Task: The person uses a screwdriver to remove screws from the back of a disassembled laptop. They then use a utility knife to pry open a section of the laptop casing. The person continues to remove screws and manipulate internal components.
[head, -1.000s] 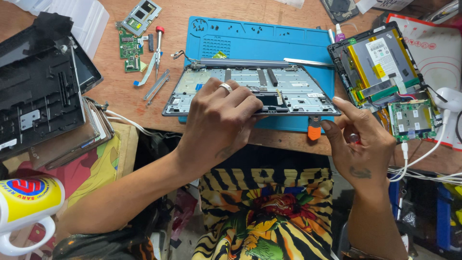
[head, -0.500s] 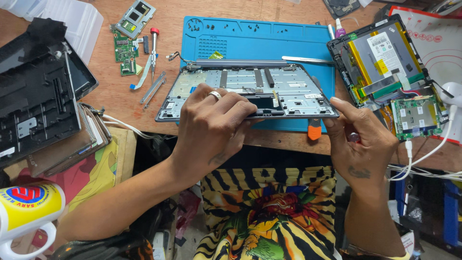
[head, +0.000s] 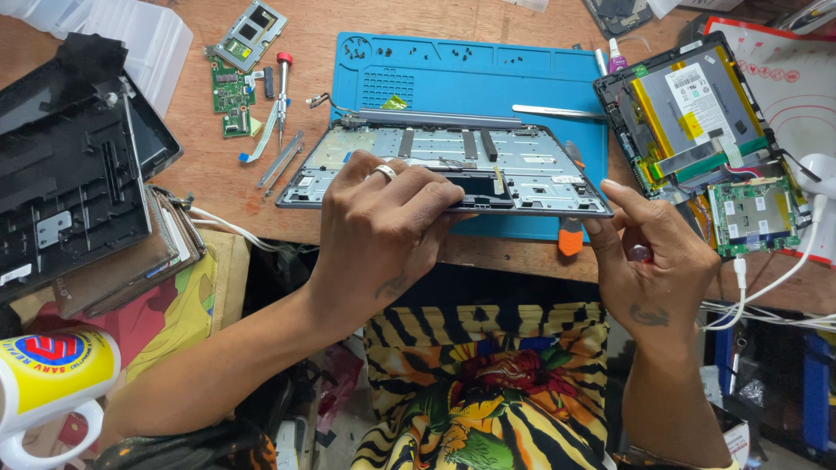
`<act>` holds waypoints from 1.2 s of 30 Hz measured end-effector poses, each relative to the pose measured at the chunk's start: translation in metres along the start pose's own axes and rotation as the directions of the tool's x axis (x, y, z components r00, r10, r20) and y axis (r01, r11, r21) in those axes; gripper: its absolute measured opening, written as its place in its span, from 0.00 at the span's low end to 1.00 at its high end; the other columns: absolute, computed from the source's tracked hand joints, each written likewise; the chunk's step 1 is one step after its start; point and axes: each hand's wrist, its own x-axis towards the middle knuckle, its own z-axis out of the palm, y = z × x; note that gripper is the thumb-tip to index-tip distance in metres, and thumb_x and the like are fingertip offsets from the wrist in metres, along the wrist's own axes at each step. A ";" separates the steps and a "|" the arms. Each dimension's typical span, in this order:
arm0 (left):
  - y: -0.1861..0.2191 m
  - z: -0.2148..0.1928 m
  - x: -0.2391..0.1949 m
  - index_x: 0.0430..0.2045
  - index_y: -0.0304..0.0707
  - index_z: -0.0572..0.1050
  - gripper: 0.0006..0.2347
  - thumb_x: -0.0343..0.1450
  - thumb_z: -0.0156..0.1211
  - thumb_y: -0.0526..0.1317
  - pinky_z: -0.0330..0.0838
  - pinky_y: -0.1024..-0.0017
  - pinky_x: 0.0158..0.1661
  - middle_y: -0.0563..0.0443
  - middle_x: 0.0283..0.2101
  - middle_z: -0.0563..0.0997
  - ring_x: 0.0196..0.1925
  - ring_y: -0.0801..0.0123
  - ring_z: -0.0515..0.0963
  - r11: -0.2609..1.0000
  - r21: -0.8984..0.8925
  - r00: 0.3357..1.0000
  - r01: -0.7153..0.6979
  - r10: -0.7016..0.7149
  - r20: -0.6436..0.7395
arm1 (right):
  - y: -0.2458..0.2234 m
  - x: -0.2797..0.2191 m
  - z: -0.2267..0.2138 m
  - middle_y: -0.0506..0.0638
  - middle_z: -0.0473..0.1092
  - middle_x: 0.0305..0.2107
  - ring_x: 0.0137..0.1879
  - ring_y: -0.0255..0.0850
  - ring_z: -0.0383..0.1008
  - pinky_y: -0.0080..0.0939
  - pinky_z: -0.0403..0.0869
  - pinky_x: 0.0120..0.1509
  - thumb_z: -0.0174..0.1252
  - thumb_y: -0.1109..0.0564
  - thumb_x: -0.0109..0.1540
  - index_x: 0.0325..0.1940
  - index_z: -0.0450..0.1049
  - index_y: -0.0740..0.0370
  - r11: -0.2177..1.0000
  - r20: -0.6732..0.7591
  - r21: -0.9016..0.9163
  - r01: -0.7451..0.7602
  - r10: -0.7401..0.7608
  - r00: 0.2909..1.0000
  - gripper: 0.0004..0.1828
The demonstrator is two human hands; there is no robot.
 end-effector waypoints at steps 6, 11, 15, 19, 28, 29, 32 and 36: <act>0.002 -0.002 -0.001 0.37 0.35 0.78 0.06 0.69 0.64 0.33 0.67 0.59 0.52 0.48 0.38 0.82 0.40 0.58 0.81 1.000 -0.019 1.000 -0.001 0.001 0.008 | 0.002 -0.005 -0.001 0.47 0.73 0.30 0.29 0.25 0.64 0.25 0.60 0.30 0.70 0.58 0.70 0.65 0.76 0.59 1.000 0.001 0.010 -0.019 0.019 1.000 0.20; 0.005 -0.001 -0.001 0.38 0.36 0.77 0.07 0.68 0.63 0.32 0.67 0.58 0.53 0.48 0.39 0.82 0.40 0.56 0.81 1.000 0.001 1.000 0.011 -0.011 0.021 | 0.000 -0.009 -0.006 0.47 0.73 0.30 0.27 0.24 0.62 0.24 0.59 0.29 0.69 0.59 0.69 0.65 0.75 0.60 0.997 0.010 0.069 -0.017 0.016 1.000 0.20; 0.006 -0.001 0.000 0.41 0.36 0.78 0.08 0.70 0.63 0.33 0.67 0.58 0.50 0.48 0.35 0.81 0.35 0.56 0.79 0.999 0.025 0.998 0.036 -0.037 0.043 | -0.003 -0.012 -0.011 0.47 0.73 0.31 0.26 0.23 0.61 0.25 0.57 0.28 0.68 0.59 0.68 0.63 0.75 0.61 0.991 0.015 0.119 -0.062 0.061 0.998 0.20; 0.006 0.000 0.006 0.40 0.36 0.80 0.06 0.73 0.65 0.36 0.64 0.59 0.43 0.47 0.31 0.81 0.31 0.55 0.78 0.997 0.067 0.998 0.047 -0.050 0.035 | -0.006 -0.013 -0.014 0.47 0.72 0.30 0.27 0.23 0.62 0.24 0.57 0.29 0.69 0.61 0.69 0.63 0.76 0.61 0.989 -0.002 0.135 -0.054 0.055 0.998 0.18; -0.017 0.007 0.044 0.32 0.40 0.83 0.07 0.72 0.71 0.44 0.64 0.61 0.44 0.51 0.28 0.82 0.28 0.63 0.76 0.990 0.138 0.998 0.028 -0.018 -0.067 | 0.000 -0.017 -0.027 0.47 0.75 0.32 0.30 0.23 0.68 0.21 0.62 0.32 0.68 0.63 0.70 0.61 0.76 0.64 0.970 -0.033 0.210 -0.123 0.133 0.991 0.16; -0.021 0.006 0.050 0.31 0.41 0.84 0.08 0.72 0.72 0.44 0.64 0.61 0.45 0.51 0.28 0.82 0.28 0.63 0.77 0.990 0.138 0.997 0.032 -0.022 -0.074 | 0.000 -0.019 -0.029 0.48 0.75 0.32 0.31 0.23 0.69 0.21 0.64 0.33 0.68 0.63 0.70 0.60 0.76 0.65 0.971 -0.038 0.205 -0.121 0.131 0.991 0.15; -0.033 0.006 0.063 0.31 0.42 0.85 0.07 0.71 0.72 0.43 0.65 0.60 0.47 0.51 0.28 0.83 0.30 0.63 0.79 0.989 0.144 0.993 0.028 -0.012 -0.116 | 0.000 -0.024 -0.035 0.49 0.75 0.34 0.35 0.25 0.71 0.21 0.67 0.39 0.68 0.65 0.73 0.61 0.76 0.67 0.968 -0.053 0.219 -0.122 0.137 0.989 0.13; -0.042 0.017 0.066 0.33 0.43 0.85 0.05 0.72 0.71 0.42 0.69 0.60 0.45 0.51 0.29 0.83 0.29 0.62 0.80 0.993 0.103 0.987 0.050 -0.033 -0.160 | 0.002 -0.027 -0.042 0.46 0.73 0.32 0.35 0.25 0.70 0.23 0.67 0.39 0.66 0.64 0.65 0.57 0.76 0.65 0.909 -0.067 0.342 -0.238 0.276 0.959 0.16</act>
